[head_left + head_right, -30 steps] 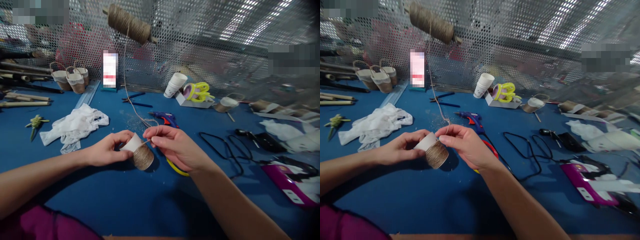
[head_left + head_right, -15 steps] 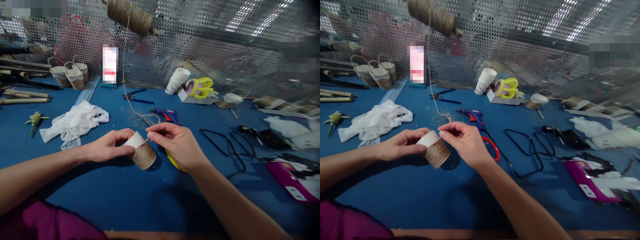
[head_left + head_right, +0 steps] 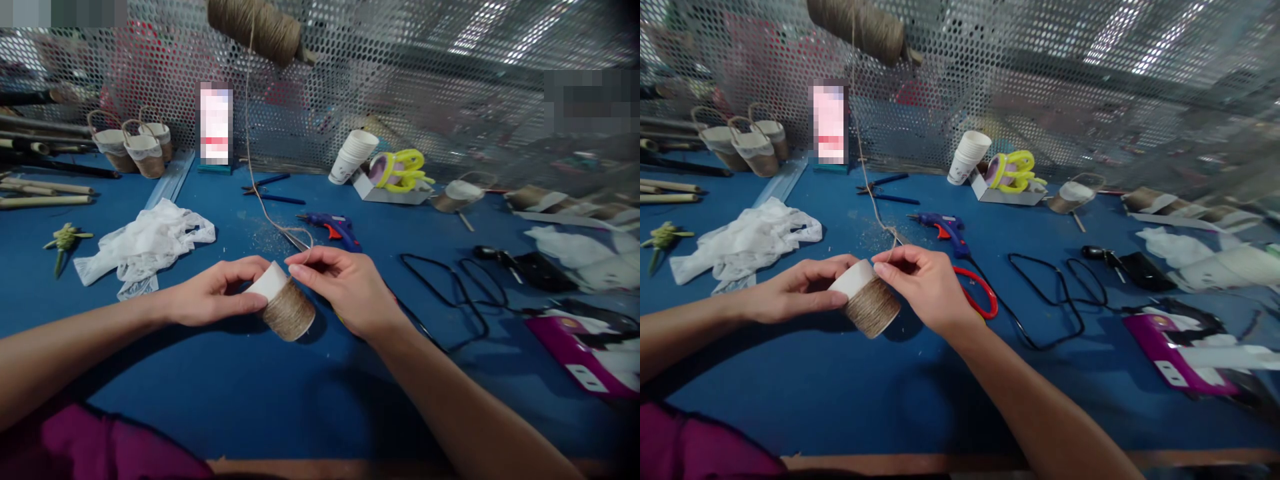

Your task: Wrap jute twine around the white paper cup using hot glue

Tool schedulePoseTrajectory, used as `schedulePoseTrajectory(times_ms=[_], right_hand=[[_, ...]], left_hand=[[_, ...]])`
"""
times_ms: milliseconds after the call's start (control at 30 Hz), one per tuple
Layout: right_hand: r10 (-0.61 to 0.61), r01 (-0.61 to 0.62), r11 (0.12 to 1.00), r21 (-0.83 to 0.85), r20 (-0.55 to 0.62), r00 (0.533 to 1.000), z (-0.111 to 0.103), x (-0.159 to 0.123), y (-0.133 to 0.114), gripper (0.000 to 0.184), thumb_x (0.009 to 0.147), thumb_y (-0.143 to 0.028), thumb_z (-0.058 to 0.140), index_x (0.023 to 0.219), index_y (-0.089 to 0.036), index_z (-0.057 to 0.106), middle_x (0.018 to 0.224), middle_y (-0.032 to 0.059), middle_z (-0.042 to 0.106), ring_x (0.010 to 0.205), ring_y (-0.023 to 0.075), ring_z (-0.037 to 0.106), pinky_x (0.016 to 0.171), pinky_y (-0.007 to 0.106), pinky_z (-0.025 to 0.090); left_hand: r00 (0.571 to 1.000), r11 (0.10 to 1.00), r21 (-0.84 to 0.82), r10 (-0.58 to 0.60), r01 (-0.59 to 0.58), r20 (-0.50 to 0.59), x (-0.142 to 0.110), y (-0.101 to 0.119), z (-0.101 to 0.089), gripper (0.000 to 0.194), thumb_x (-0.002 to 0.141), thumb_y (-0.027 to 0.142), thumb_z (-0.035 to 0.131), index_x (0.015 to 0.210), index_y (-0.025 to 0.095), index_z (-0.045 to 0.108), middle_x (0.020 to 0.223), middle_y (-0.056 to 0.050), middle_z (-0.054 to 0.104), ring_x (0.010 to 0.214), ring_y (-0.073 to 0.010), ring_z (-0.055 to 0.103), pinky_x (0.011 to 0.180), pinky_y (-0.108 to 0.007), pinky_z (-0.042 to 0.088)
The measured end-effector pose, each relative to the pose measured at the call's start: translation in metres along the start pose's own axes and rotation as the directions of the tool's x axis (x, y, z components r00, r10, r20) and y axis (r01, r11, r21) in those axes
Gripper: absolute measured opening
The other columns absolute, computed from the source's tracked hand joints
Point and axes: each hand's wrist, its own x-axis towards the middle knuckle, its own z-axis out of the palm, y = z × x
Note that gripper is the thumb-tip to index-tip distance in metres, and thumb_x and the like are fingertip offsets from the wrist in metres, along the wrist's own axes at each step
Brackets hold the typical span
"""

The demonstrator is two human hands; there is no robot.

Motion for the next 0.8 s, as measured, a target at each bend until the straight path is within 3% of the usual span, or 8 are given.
schedulePoseTrajectory(times_ms=[800], right_hand=[[0.059, -0.057, 0.995, -0.079, 0.016, 0.998, 0.0011, -0.0004, 0.0023, 0.013, 0.072, -0.025, 0.062, 0.078, -0.016, 0.067, 0.077, 0.0017, 0.068, 0.07, 0.0123, 0.061, 0.067, 0.026, 0.05]], left_hand=[[0.998, 0.994, 0.087, 0.069, -0.069, 0.003, -0.0015, 0.0011, -0.0015, 0.009, 0.081, 0.015, 0.048, 0.083, 0.013, 0.056, 0.102, -0.008, 0.049, 0.095, -0.0169, 0.048, 0.087, -0.03, 0.038]])
